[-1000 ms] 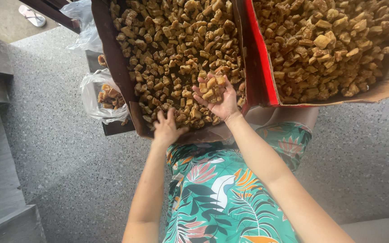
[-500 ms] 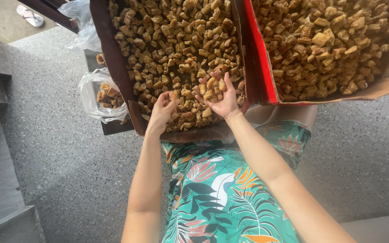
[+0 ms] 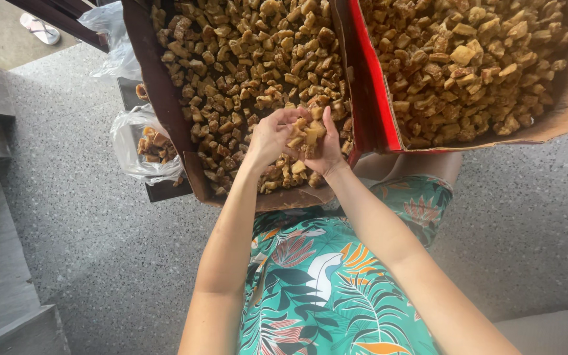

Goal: The person repeatedly scoops dried fruit pieces from a large cardboard box with both hands and transfers them into a second adjacent box. The hands lift handfuls from the left box and drop them into the right box throughout the clip.

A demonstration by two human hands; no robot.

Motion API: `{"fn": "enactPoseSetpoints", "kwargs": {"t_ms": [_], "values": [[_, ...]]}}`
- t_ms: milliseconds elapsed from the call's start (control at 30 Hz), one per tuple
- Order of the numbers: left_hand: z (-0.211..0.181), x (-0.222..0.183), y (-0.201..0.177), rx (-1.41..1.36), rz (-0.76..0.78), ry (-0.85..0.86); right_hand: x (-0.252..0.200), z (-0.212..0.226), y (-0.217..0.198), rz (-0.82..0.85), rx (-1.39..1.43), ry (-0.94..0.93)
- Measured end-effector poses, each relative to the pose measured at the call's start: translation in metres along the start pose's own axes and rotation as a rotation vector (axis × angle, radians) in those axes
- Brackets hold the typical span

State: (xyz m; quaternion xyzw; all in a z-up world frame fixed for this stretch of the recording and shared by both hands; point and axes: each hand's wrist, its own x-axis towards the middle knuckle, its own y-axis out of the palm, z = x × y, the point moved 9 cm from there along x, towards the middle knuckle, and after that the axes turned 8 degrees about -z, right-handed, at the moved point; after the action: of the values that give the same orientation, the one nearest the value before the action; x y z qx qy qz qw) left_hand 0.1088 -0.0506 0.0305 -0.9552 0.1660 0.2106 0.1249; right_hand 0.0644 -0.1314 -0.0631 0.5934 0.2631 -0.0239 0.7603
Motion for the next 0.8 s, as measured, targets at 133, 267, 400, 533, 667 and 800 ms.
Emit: {"fn": "enactPoseSetpoints", "kwargs": {"t_ms": [133,267,400,533,667,800], "values": [[0.005,0.0,-0.011,0.109,-0.052,0.078,0.006,0.0,-0.009,0.003,0.075,0.003],[0.02,-0.002,-0.032,0.398,-0.238,0.087,0.009,0.012,-0.006,0.114,0.202,-0.052],[0.053,-0.009,-0.008,0.84,-0.123,0.059,0.007,0.026,-0.003,0.211,0.334,-0.049],[0.087,-0.027,0.061,1.055,-0.013,0.209,0.012,0.028,-0.023,0.05,0.331,-0.084],[0.111,-0.04,0.068,1.099,-0.137,0.316,0.013,0.028,-0.032,-0.013,0.288,-0.134],[0.117,-0.046,0.032,0.896,-0.171,0.253,0.01,0.028,-0.024,0.006,0.246,-0.127]]}}
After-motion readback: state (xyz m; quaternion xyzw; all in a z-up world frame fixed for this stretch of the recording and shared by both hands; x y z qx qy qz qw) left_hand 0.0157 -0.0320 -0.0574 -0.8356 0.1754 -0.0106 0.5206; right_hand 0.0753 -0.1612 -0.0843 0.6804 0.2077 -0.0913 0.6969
